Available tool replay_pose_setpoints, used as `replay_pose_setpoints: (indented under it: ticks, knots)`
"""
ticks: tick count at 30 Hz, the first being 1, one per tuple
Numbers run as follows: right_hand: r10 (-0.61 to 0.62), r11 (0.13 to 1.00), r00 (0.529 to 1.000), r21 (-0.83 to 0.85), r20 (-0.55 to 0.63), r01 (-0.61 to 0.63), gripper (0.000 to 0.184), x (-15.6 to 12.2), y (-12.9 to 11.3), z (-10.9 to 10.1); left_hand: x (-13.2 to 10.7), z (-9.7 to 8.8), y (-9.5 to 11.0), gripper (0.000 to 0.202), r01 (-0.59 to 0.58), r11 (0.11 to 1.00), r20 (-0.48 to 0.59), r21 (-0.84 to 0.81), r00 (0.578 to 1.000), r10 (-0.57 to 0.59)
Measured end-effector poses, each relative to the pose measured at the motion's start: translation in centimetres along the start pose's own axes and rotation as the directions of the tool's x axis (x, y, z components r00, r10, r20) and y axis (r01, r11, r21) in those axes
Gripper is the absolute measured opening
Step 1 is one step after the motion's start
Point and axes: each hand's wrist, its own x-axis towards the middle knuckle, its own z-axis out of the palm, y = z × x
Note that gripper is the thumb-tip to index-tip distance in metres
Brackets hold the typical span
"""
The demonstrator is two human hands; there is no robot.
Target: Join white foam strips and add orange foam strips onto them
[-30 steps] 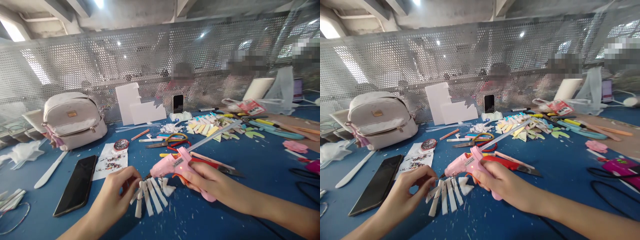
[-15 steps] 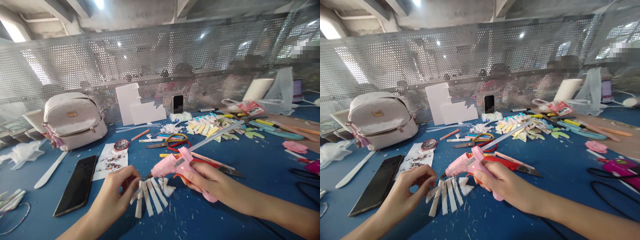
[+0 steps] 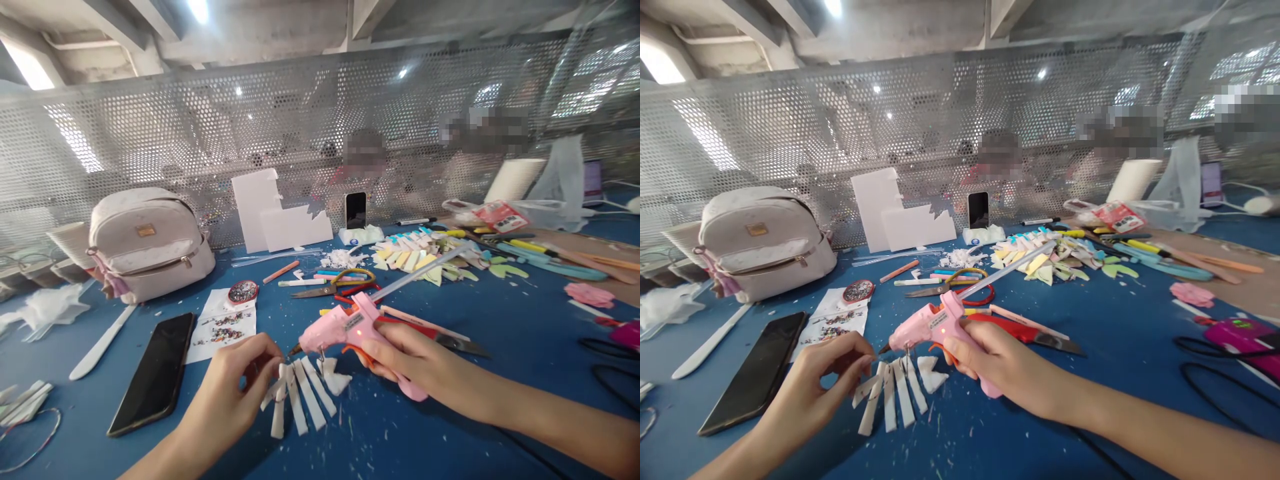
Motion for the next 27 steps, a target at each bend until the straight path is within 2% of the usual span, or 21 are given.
replay_pose_setpoints:
  ticks: [15,27]
  knots:
    - [0.013,0.994,0.999,0.107,0.032,-0.016,0.049,0.4,1.0,-0.2,0.3,0.1,-0.2,0.032,0.082,0.990,0.009,-0.118,0.997,-0.081]
    - [-0.002,0.999,1.000,0.053,-0.016,0.003,0.053,-0.2,0.8,0.3,0.5,0.1,-0.5,0.035,0.141,0.957,0.049,-0.253,0.990,-0.133]
